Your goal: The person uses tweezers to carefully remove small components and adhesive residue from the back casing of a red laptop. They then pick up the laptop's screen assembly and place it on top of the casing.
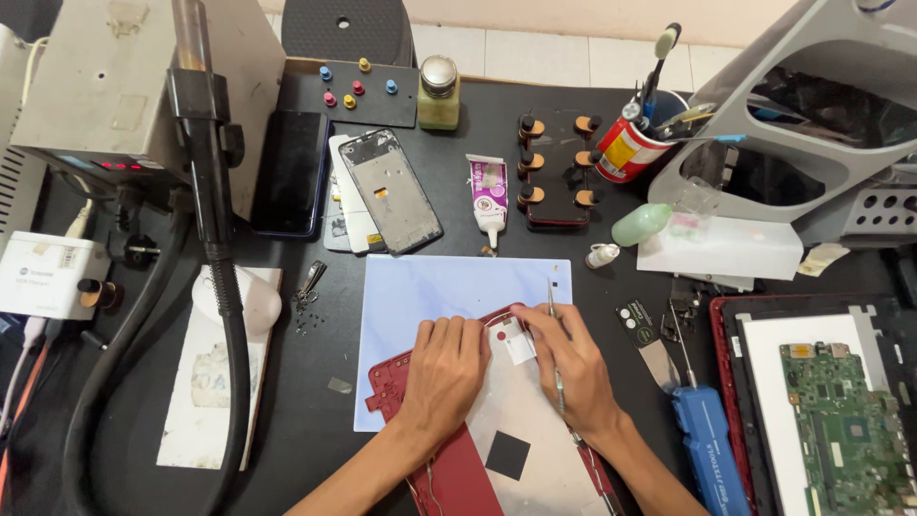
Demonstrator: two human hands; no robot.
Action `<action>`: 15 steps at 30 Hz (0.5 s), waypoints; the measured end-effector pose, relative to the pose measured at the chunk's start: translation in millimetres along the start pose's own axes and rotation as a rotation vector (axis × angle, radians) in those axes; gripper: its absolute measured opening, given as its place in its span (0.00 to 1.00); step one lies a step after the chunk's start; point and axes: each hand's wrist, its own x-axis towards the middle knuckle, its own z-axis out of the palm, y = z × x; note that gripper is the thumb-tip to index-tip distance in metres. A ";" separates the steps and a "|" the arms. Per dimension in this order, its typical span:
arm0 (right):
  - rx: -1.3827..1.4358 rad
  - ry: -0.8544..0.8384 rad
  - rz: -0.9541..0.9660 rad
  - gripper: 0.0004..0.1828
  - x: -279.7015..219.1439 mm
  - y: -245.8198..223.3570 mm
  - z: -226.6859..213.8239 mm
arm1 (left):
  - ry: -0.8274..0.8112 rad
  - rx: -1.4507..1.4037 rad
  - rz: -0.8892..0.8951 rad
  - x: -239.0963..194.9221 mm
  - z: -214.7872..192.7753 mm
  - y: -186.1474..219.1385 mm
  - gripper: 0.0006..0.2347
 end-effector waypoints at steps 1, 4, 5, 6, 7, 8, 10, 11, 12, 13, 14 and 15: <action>-0.040 -0.007 0.041 0.19 1.8 -3.6 -0.3 | 0.005 -0.006 -0.007 0.4 -0.5 0.6 0.05; -0.107 -0.004 0.111 0.17 8.9 -6.1 0.9 | 0.003 -0.009 -0.018 2.6 -1.8 1.0 0.06; -0.093 0.013 0.114 0.15 8.4 -6.6 0.4 | -0.004 -0.008 -0.020 2.7 -2.4 0.9 0.06; -0.079 0.031 0.119 0.14 8.0 -7.0 0.8 | 0.005 -0.004 -0.019 2.8 -2.9 0.5 0.06; -0.094 0.019 0.094 0.16 8.6 -6.3 1.4 | 0.015 -0.001 -0.018 3.3 -2.7 0.4 0.06; -0.113 0.010 0.074 0.17 8.4 -5.4 1.0 | 0.022 -0.002 -0.013 3.7 -2.0 0.4 0.06; -0.138 0.001 0.045 0.19 8.9 -3.7 1.1 | 0.019 -0.013 -0.021 4.3 -0.6 -0.4 0.06; -0.144 0.002 0.036 0.19 9.3 -3.5 1.6 | 0.017 -0.019 -0.026 4.3 0.0 -0.6 0.06; -0.149 0.003 0.026 0.19 9.8 -3.7 2.0 | 0.017 -0.018 -0.023 4.3 0.1 -0.4 0.06; -0.151 0.000 0.030 0.19 9.9 -4.5 2.0 | 0.017 -0.017 -0.021 4.0 -0.2 -0.1 0.06; -0.152 -0.003 0.032 0.19 10.5 -5.4 1.7 | 0.018 -0.014 -0.019 4.3 -0.6 -0.2 0.06; -0.152 -0.006 0.033 0.19 11.0 -6.4 1.4 | 0.016 -0.010 -0.014 4.8 -0.9 -0.5 0.06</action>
